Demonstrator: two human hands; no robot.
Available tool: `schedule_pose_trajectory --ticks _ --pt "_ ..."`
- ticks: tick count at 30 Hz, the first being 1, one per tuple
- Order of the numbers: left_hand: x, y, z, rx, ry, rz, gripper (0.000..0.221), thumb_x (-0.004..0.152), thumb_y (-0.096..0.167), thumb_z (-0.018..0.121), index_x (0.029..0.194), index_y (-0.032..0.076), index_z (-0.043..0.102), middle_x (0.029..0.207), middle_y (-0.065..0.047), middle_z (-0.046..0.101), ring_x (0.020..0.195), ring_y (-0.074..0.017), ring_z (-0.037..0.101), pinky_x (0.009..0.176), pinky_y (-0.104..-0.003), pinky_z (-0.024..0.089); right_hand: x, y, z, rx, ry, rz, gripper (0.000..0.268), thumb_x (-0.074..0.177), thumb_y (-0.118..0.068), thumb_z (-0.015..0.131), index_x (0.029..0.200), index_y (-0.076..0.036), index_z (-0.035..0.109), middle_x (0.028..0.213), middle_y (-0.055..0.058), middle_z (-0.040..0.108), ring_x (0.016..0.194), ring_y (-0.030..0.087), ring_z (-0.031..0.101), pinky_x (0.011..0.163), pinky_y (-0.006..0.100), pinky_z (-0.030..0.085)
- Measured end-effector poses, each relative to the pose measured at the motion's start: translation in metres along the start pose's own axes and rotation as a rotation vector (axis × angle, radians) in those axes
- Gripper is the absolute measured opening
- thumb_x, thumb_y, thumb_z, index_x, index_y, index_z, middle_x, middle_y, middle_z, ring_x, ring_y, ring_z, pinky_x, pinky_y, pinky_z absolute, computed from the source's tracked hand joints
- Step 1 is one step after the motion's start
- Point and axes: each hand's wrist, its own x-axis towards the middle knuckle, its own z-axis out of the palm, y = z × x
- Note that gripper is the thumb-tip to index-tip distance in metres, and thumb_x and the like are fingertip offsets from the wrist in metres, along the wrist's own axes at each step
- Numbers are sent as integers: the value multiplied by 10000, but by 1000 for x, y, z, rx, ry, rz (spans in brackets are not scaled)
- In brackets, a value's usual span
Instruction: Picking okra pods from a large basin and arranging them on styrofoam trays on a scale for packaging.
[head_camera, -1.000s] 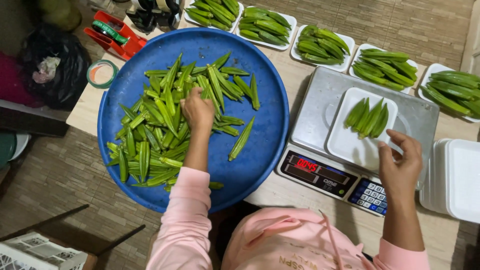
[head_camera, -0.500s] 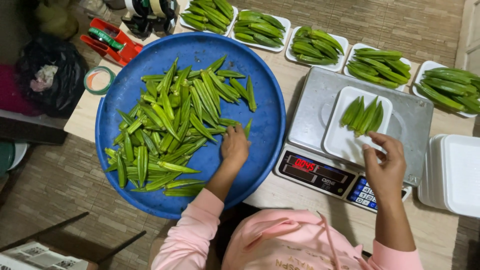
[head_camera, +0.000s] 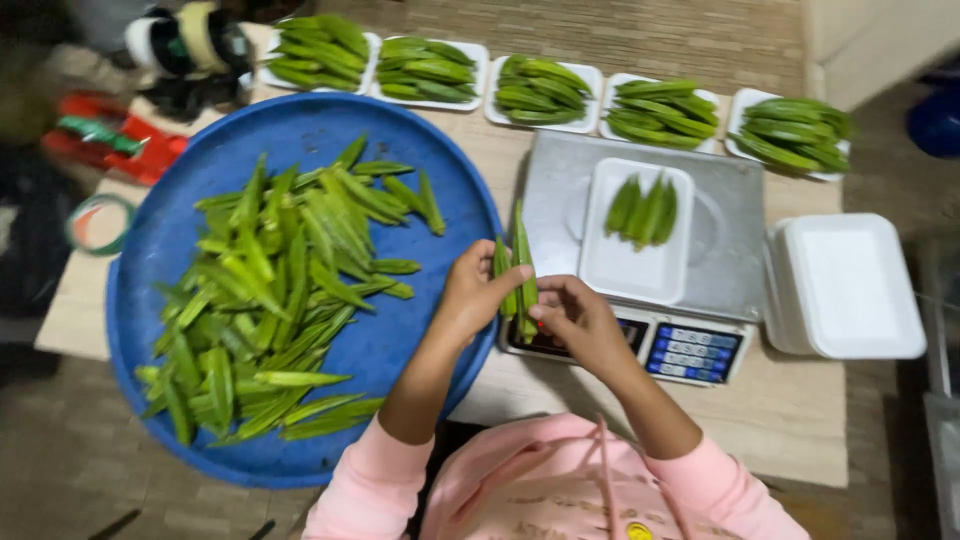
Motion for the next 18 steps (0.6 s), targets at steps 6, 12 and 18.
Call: schedule_pose_trajectory --ticks 6,12,18 --pt "-5 22 48 -93 -105 -11 379 842 96 844 1155 -9 658 933 -161 721 804 -201 737 699 -320 627 3 8 -46 -14 202 -14 402 830 -68 827 1205 -62 682 941 120 740 773 156 650 661 319 605" --pt "6 28 76 -29 -193 -34 488 851 120 843 1298 27 670 801 -106 660 699 -153 706 614 -266 606 -4 7 -112 -169 567 23 346 898 -133 799 1202 -56 654 885 106 678 761 181 610 641 331 577" --pt "22 32 97 86 -211 -45 517 793 172 898 1248 28 701 842 -89 684 731 -149 724 640 -296 625 -2 9 -120 -339 673 37 332 911 -157 800 1197 -47 671 928 121 680 826 241 656 736 424 566"
